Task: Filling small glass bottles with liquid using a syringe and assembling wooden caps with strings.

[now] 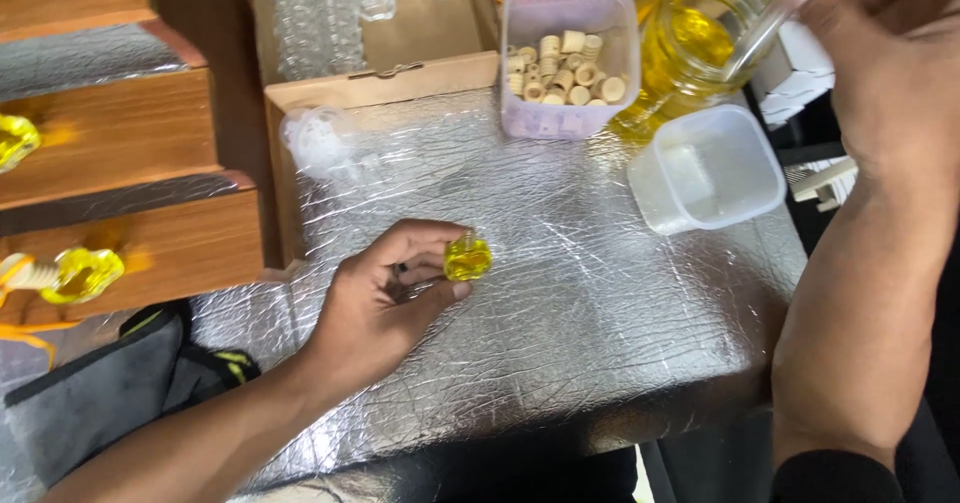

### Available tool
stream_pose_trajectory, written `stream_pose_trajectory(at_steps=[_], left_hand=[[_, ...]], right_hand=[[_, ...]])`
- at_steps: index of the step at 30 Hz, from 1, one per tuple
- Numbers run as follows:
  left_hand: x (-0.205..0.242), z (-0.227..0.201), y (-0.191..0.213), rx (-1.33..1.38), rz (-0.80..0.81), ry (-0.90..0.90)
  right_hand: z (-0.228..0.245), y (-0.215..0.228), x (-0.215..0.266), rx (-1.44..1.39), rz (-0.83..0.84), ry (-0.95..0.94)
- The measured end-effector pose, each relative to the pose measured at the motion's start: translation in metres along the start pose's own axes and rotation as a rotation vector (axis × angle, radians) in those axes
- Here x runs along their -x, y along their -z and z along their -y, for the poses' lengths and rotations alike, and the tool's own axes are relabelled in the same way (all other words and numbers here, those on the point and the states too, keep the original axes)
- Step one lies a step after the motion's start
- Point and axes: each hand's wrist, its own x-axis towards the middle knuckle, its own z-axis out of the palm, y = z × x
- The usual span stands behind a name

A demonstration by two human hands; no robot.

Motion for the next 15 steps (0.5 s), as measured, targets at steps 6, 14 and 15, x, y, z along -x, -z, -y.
stream_pose_trajectory(at_steps=[6,14,15], left_hand=[[-0.001,0.002,-0.001,0.01,0.007,0.03],[-0.005,0.001,-0.003,-0.068,-0.001,0.036],[-0.005,0.001,-0.003,-0.089,-0.004,0.041]], right_hand=[[0.085,0.01,0.009,0.133,0.525,0.103],[0.09,0.0,0.012,0.535,0.63,-0.279],[0.089,-0.002,0.012,0.595,0.656,-0.324]])
